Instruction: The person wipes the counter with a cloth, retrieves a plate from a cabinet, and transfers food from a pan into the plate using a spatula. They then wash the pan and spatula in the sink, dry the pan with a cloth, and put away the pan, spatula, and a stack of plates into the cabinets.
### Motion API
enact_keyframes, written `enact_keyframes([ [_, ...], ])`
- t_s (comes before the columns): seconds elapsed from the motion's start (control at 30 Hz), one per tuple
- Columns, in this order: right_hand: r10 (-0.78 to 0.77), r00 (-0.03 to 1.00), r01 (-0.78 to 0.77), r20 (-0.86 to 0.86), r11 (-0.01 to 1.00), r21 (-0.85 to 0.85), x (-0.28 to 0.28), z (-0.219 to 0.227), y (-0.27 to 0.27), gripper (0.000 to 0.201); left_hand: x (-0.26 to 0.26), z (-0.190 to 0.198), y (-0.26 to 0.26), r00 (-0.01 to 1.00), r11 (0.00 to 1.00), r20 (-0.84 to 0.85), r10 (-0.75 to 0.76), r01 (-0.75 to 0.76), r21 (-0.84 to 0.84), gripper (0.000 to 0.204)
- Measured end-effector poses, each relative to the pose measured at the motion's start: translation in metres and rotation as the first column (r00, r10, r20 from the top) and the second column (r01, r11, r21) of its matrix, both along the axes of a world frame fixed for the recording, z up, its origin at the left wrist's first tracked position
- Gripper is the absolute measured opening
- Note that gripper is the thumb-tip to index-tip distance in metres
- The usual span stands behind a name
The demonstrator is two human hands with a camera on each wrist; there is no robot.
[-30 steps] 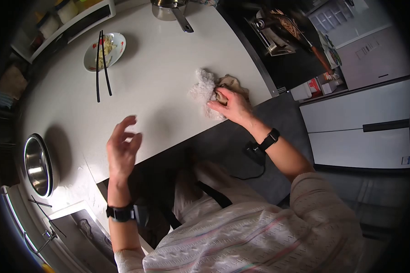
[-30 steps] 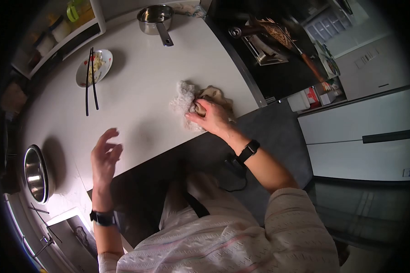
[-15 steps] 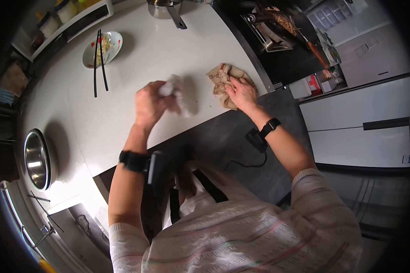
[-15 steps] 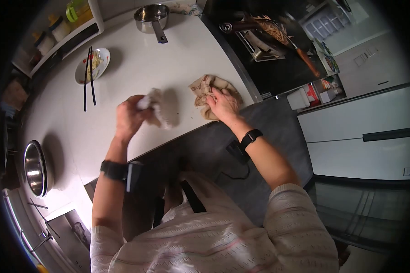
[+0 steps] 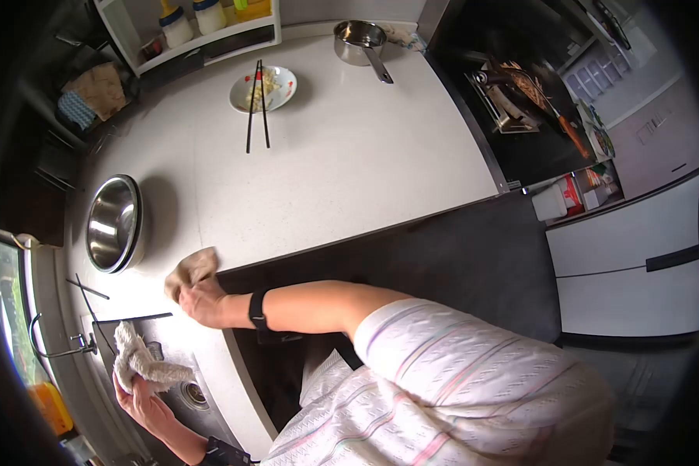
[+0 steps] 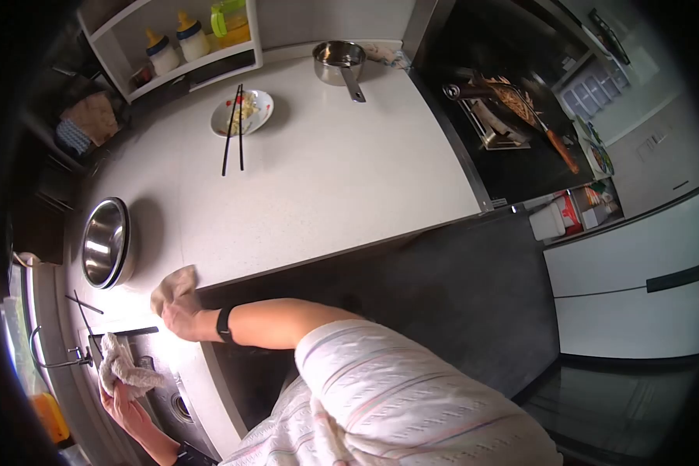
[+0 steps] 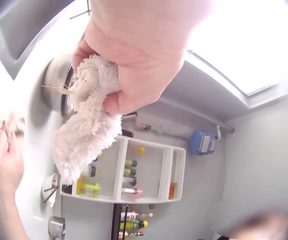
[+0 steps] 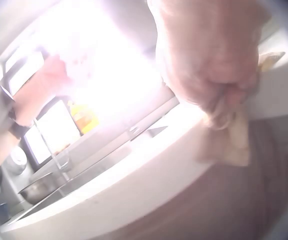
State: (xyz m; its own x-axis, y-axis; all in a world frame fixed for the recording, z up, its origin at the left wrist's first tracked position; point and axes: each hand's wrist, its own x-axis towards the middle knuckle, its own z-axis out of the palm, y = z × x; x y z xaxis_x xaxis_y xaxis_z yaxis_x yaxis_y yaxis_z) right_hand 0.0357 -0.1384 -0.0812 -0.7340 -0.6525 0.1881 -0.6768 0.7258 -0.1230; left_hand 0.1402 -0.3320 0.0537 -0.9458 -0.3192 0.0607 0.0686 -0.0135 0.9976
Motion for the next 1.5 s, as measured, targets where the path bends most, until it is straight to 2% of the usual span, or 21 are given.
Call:
enact_keyframes([
  [0.07,0.118,0.942,-0.030,0.313,0.961,-0.274,0.019,0.015,-0.037,0.032,0.021,0.006,-0.012,0.998,0.998,-0.029,0.061,-0.061,-0.010,0.041],
  [0.17,0.403,0.650,0.097,0.645,0.797,-0.596,0.036,0.044,-0.068,0.022,0.035,0.024,0.007,0.998,0.998,-0.022,0.061,-0.061,0.016,0.036],
  [0.27,0.376,0.682,0.185,0.627,0.741,-0.645,0.032,0.049,-0.010,0.022,0.026,0.013,0.025,0.999,0.998,-0.018,0.037,-0.036,0.053,0.031],
  [0.4,0.061,0.711,0.524,0.701,0.618,-0.586,0.012,0.066,0.112,0.022,-0.004,-0.008,0.067,1.000,0.999,0.003,-0.030,0.030,0.035,0.031],
  [0.47,-0.122,0.734,0.626,0.668,0.502,-0.597,0.002,0.065,0.178,0.023,-0.024,-0.016,0.097,0.992,0.990,0.001,-0.126,0.126,0.062,0.034],
  [0.5,-0.101,0.796,0.590,0.596,0.351,-0.727,-0.004,0.055,0.209,0.028,-0.036,-0.018,0.114,0.981,0.978,0.004,-0.194,0.194,0.072,0.035],
  [0.57,-0.135,0.526,0.828,0.840,0.308,-0.469,0.000,0.090,0.271,0.035,-0.063,-0.023,0.150,0.948,0.944,0.021,-0.317,0.314,0.103,0.038],
  [0.67,-0.137,0.519,0.843,0.844,0.250,-0.477,0.015,0.105,0.336,0.042,-0.109,-0.034,0.222,0.890,0.891,-0.051,-0.453,0.453,-0.004,0.044],
  [0.7,-0.249,0.521,0.847,0.816,0.270,-0.458,0.025,0.108,0.355,0.044,-0.123,-0.037,0.248,0.859,0.864,-0.107,-0.501,0.504,0.003,0.046],
  [0.73,-0.361,0.511,0.857,0.780,0.283,-0.430,0.039,0.109,0.374,0.045,-0.132,-0.026,0.274,0.877,0.850,-0.048,-0.478,0.448,-0.278,0.048],
  [0.8,-0.374,0.515,0.855,0.772,0.283,-0.434,0.065,0.110,0.417,0.044,-0.136,0.012,0.324,0.898,0.661,-0.073,-0.435,0.263,-0.703,0.050],
  [0.9,-0.395,0.468,0.880,0.791,0.289,-0.376,0.109,0.119,0.471,0.041,-0.111,0.092,0.374,0.751,0.713,-0.376,-0.543,0.176,-0.679,0.028],
  [0.97,-0.417,0.407,0.908,0.812,0.285,-0.309,0.134,0.120,0.497,0.038,-0.089,0.151,0.390,0.514,0.646,-0.571,-0.639,-0.044,-0.762,0.026],
  [1.0,-0.407,0.377,0.923,0.832,0.234,-0.304,0.147,0.115,0.508,0.037,-0.077,0.177,0.392,0.446,0.604,-0.572,-0.688,-0.085,-0.793,0.031],
  [1.03,-0.396,0.346,0.937,0.851,0.185,-0.295,0.159,0.109,0.517,0.035,-0.069,0.203,0.381,0.365,0.454,-0.455,-0.812,-0.094,-0.886,0.037],
  [1.07,-0.365,0.343,0.939,0.865,0.168,-0.301,0.169,0.104,0.524,0.034,-0.078,0.216,0.357,0.174,0.326,-0.355,-0.919,-0.171,-0.930,0.045],
  [1.1,-0.379,0.328,0.944,0.865,0.172,-0.282,0.176,0.100,0.530,0.034,-0.068,0.207,0.352,0.333,0.292,-0.288,-0.898,-0.039,-0.956,0.050],
  [1.17,-0.345,0.288,0.954,0.893,0.182,-0.237,0.183,0.090,0.537,0.034,-0.077,0.264,0.418,-0.245,0.377,-0.309,-0.919,-0.315,-0.871,0.049],
  [1.33,-0.289,0.250,0.951,0.924,0.250,-0.179,0.180,0.073,0.539,0.034,-0.079,0.150,0.296,-0.063,0.514,-0.510,-0.858,-0.087,-0.853,0.041],
  [1.4,-0.255,0.266,0.937,0.930,0.296,-0.186,0.166,0.055,0.519,0.033,-0.082,0.133,0.240,0.019,0.530,-0.531,-0.847,-0.043,-0.847,0.038],
  [1.5,-0.294,0.305,0.875,0.906,0.461,-0.145,0.153,0.026,0.503,0.033,-0.066,0.106,0.163,0.180,0.597,-0.598,-0.781,-0.069,-0.800,0.032],
])
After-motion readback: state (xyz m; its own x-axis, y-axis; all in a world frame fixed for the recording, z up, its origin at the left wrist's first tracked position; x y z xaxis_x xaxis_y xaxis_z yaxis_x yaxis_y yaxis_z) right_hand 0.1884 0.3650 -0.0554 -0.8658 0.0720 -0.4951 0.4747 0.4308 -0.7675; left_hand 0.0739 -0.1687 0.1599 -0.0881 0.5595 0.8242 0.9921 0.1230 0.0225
